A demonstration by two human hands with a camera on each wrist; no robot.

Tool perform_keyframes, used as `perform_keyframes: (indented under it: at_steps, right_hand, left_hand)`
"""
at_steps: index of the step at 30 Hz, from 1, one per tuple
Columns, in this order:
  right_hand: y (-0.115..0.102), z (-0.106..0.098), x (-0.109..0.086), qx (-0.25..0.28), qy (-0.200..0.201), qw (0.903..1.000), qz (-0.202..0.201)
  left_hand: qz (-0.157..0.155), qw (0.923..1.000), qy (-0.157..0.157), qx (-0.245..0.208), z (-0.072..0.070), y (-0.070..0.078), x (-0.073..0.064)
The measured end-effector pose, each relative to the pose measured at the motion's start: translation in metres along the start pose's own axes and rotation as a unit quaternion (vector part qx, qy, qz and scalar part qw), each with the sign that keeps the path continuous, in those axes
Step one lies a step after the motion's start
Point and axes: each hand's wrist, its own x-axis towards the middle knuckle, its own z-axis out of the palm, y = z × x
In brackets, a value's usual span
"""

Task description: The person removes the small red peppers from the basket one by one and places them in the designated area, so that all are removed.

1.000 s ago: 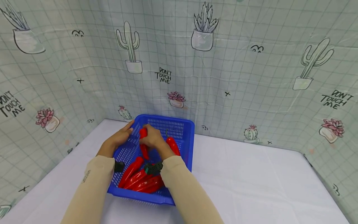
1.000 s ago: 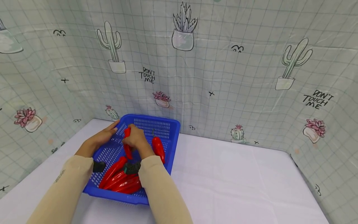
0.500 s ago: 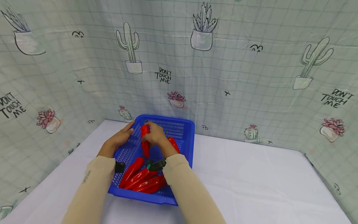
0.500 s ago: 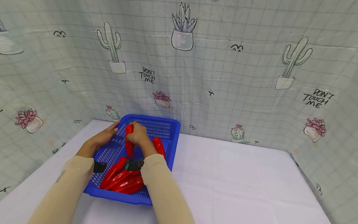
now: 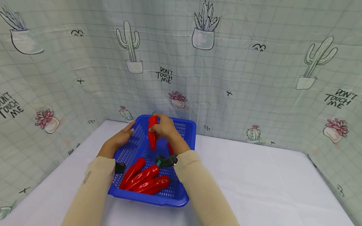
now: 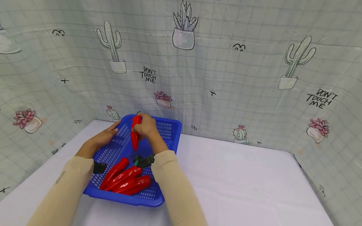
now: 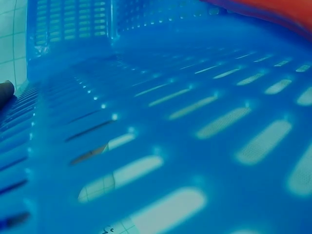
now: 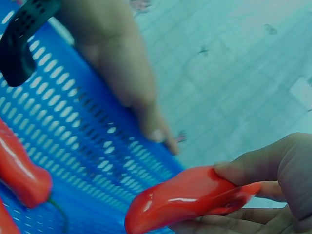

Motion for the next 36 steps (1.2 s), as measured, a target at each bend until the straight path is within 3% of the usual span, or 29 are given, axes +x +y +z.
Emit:
perform_keyframes:
  at_steps: [10,15,23,28,36]
  right_hand:
    - [-0.03,-0.05,-0.014,0.076,-0.015,0.997,-0.004]
    - [-0.036,-0.068,-0.02,0.104,-0.02,0.9943,0.0]
    - [-0.036,-0.098,-0.031,0.127,-0.001,0.9916,-0.022]
    - [-0.026,-0.113,-0.036,0.118,0.002,0.9927,-0.024]
    - [-0.01,-0.13,-0.042,0.119,0.004,0.9927,-0.017]
  left_hand:
    - [0.018,0.9998,0.002,0.009,-0.001,-0.001,-0.001]
    - [0.008,0.9999,-0.007,-0.006,0.0,-0.003,-0.003]
    - [0.006,1.0,-0.004,0.005,-0.001,0.0,-0.002]
    - [0.001,0.9998,-0.015,-0.013,0.002,0.001,-0.001]
    - [0.019,0.9996,-0.018,0.007,-0.001,-0.002,-0.005]
